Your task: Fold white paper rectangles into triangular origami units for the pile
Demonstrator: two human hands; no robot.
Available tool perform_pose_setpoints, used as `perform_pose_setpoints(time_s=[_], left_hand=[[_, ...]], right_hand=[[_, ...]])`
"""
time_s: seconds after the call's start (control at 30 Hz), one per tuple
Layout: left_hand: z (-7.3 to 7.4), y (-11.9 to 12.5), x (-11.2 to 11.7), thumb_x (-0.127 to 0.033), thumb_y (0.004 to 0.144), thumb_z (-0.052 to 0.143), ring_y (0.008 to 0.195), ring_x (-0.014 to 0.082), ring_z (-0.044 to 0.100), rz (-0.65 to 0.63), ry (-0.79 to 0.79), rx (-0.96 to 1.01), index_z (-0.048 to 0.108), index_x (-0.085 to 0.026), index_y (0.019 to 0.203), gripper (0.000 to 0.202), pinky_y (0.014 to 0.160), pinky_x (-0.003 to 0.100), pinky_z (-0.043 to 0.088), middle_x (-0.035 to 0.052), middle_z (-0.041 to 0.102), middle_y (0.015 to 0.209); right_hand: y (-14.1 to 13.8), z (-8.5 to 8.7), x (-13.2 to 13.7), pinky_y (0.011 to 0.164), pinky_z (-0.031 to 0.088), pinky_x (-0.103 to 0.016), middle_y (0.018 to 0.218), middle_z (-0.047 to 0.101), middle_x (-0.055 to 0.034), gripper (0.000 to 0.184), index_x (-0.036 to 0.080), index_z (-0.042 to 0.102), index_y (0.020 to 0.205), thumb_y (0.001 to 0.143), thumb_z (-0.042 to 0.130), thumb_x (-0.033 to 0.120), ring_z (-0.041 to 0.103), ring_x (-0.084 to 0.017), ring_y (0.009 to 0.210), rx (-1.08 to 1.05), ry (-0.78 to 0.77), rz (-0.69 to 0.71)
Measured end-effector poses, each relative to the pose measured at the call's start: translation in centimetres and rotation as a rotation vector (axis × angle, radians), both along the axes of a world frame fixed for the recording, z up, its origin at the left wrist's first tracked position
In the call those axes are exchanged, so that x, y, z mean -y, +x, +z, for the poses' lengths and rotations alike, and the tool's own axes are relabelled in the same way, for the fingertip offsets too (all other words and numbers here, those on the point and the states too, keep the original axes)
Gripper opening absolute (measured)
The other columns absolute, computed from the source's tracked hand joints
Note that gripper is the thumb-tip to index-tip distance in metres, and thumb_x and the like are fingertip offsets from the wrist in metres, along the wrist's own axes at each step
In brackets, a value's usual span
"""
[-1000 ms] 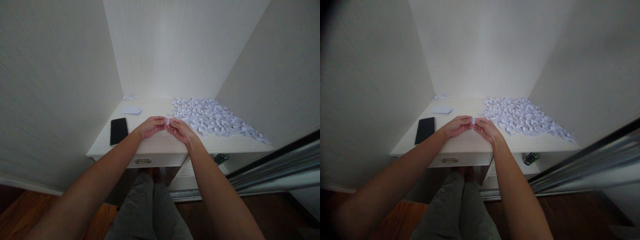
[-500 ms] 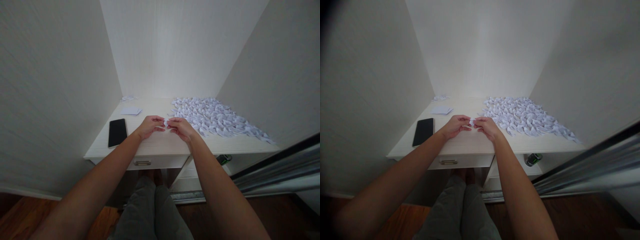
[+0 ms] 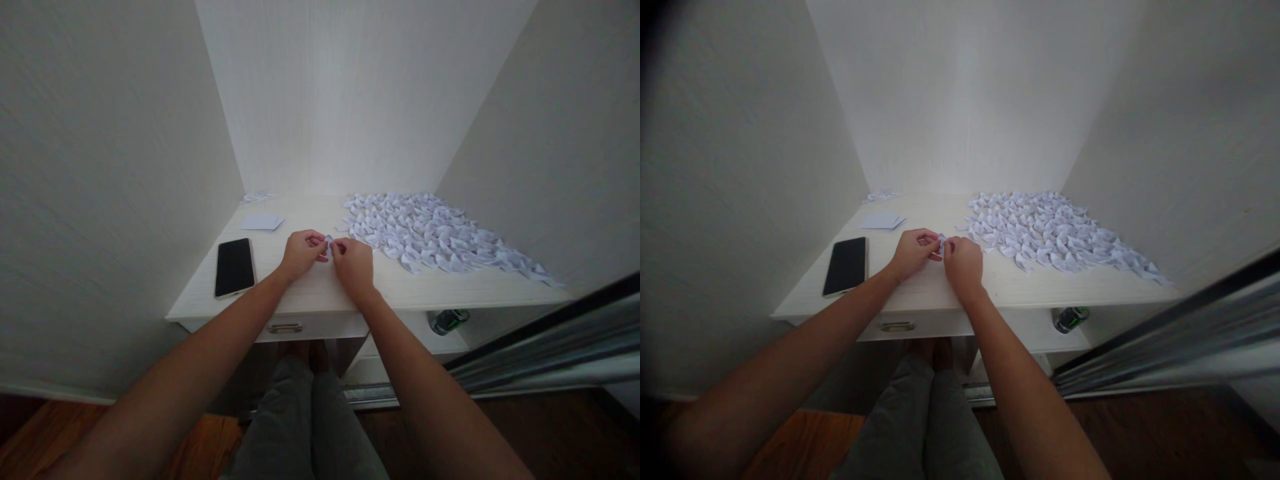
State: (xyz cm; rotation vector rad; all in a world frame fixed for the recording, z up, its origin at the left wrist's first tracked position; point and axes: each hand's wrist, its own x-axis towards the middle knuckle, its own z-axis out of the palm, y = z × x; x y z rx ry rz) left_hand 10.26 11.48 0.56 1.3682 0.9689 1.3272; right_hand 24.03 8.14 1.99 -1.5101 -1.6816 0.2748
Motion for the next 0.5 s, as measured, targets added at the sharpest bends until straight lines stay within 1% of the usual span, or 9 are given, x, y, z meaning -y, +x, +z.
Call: perform_pose_setpoints(time_s=[0.03,0.1,0.2,0.3,0.4,0.43,0.5], left_hand=[[0.0,0.0,0.0,-0.024,0.069,0.082,0.061,0.0158,0.065,0.023,0.009,-0.011,0.069,-0.013,0.081,0.021,0.059,0.032,0.061,0.0014,0.066,0.065],[0.0,0.1,0.0,-0.018,0.069,0.078,0.061,0.0155,0.064,0.077,0.029,-0.039,0.07,-0.014,0.084,0.017,0.059,0.03,0.058,-0.0001,0.066,0.065],[0.1,-0.1,-0.1,-0.011,0.066,0.075,0.06,0.0149,0.062,0.167,0.056,-0.09,0.073,-0.016,0.084,0.019,0.058,0.026,0.052,-0.0019,0.065,0.063],[0.2,-0.4,-0.3,-0.009,0.064,0.073,0.06,0.0148,0.059,0.227,0.07,-0.128,0.075,-0.017,0.084,0.021,0.059,0.025,0.046,-0.003,0.064,0.06],[0.1,-0.6,-0.5,-0.01,0.068,0.069,0.058,0.0147,0.058,0.235,0.063,-0.132,0.077,-0.018,0.092,0.026,0.059,0.025,0.045,-0.0039,0.062,0.058],[0.0,-0.6,-0.6,-0.011,0.069,0.068,0.058,0.0146,0.058,0.232,0.055,-0.127,0.077,-0.018,0.093,0.027,0.059,0.024,0.045,-0.004,0.062,0.058],[-0.2,-0.5,-0.7,-0.011,0.069,0.067,0.056,0.0142,0.058,0.214,0.032,-0.111,0.076,-0.018,0.09,0.024,0.057,0.024,0.046,-0.0039,0.06,0.058]], right_hand=[[-0.5,0.2,0.4,0.078,0.045,-0.036,0.091,0.076,-0.0156,0.025,0.017,0.076,0.087,0.097,0.054,0.024,0.069,-0.026,0.084,0.146,0.006,-0.044],[-1.4,0.3,1.1,0.074,0.043,-0.035,0.096,0.075,-0.0189,0.031,0.015,0.075,0.095,0.102,0.045,0.023,0.07,-0.027,0.086,0.323,-0.006,-0.078],[-2.3,0.3,1.6,0.071,0.043,-0.034,0.099,0.075,-0.0181,0.032,0.015,0.072,0.106,0.103,0.041,0.019,0.071,-0.027,0.086,0.424,-0.02,-0.049],[-2.5,0.0,1.7,0.075,0.045,-0.033,0.102,0.077,-0.0158,0.032,0.015,0.07,0.117,0.101,0.043,0.017,0.071,-0.027,0.09,0.419,0.001,0.02],[-2.3,-0.2,1.5,0.084,0.047,-0.034,0.113,0.076,-0.0163,0.037,0.013,0.064,0.132,0.098,0.051,0.021,0.071,-0.029,0.099,0.341,0.044,0.081],[-2.3,-0.3,1.4,0.086,0.047,-0.034,0.117,0.076,-0.0166,0.039,0.013,0.062,0.134,0.097,0.053,0.023,0.071,-0.029,0.102,0.314,0.053,0.092],[-2.2,-0.4,1.1,0.088,0.048,-0.035,0.116,0.076,-0.0162,0.039,0.014,0.063,0.133,0.096,0.055,0.023,0.071,-0.029,0.102,0.265,0.048,0.083]])
